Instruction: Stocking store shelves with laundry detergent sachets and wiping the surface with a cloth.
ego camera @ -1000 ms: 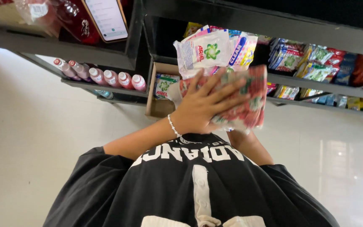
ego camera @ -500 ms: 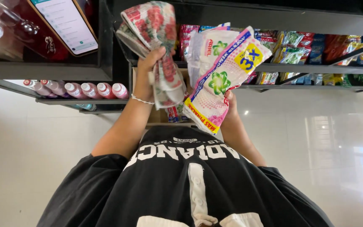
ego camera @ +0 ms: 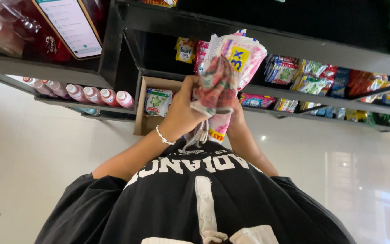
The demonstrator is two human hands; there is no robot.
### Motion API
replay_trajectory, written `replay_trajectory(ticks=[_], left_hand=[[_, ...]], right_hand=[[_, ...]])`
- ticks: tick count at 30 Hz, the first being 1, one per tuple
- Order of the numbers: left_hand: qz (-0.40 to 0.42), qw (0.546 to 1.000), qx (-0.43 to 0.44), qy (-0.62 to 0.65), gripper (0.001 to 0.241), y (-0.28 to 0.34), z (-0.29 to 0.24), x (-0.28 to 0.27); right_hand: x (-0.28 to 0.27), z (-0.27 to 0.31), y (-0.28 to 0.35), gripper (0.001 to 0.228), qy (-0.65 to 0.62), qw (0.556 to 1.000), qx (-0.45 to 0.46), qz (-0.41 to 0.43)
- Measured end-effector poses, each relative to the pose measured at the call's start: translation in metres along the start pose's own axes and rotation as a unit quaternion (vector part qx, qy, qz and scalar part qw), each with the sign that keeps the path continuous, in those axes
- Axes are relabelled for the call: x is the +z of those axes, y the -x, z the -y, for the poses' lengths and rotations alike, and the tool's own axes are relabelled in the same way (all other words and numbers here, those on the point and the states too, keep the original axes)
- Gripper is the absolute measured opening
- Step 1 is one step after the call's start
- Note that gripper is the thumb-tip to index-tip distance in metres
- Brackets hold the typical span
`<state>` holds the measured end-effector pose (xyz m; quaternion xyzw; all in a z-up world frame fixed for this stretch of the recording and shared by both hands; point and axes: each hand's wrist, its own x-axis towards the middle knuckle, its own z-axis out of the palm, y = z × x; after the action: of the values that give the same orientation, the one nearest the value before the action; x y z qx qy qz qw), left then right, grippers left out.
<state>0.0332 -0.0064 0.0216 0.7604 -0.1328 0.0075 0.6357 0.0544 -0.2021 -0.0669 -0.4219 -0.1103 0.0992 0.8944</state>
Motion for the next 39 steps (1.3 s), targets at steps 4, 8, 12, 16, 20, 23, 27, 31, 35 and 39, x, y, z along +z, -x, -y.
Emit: replay_trajectory(ticks=[4,8,12,16,20,23,27,31,35,39], left_hand=[[-0.011,0.977,0.044,0.21,0.083,-0.02,0.023,-0.002],[-0.019,0.96,0.131,0.246,0.057,-0.026,0.029,-0.016],[-0.057,0.938,0.152,0.305,0.067,-0.039,0.02,-0.024],[-0.097,0.972,0.146,0.158,0.082,-0.042,0.053,-0.018],[-0.12,0.983,0.065,0.122,0.09,-0.042,0.094,-0.01],[-0.121,0.967,0.003,0.223,0.081,-0.034,0.12,0.005],[-0.162,0.94,-0.084,0.288,0.072,-0.032,0.138,0.012],[-0.191,0.963,-0.058,0.184,0.071,-0.022,0.131,-0.005],[-0.201,0.914,-0.118,0.332,0.043,-0.015,0.121,-0.029],[-0.236,0.891,-0.197,0.335,0.026,-0.007,0.125,-0.055]], right_hand=[[0.029,0.016,-0.023,0.101,-0.235,0.965,0.011,0.119],[0.011,0.009,-0.043,0.082,-0.216,0.976,-0.002,0.004],[0.009,0.003,-0.049,0.075,-0.195,0.979,0.057,-0.008],[-0.024,-0.006,-0.054,0.082,-0.271,0.957,0.057,0.089],[-0.03,0.008,-0.055,0.09,-0.239,0.947,0.133,0.172],[-0.047,-0.012,-0.054,0.082,-0.216,0.957,0.177,0.073],[-0.059,-0.04,-0.058,0.069,-0.252,0.947,0.193,0.051],[-0.019,-0.014,-0.064,0.063,-0.234,0.946,0.224,0.017],[0.016,0.013,-0.07,0.065,-0.216,0.947,0.228,0.061],[-0.009,0.019,-0.08,0.067,-0.194,0.955,0.213,0.071]])
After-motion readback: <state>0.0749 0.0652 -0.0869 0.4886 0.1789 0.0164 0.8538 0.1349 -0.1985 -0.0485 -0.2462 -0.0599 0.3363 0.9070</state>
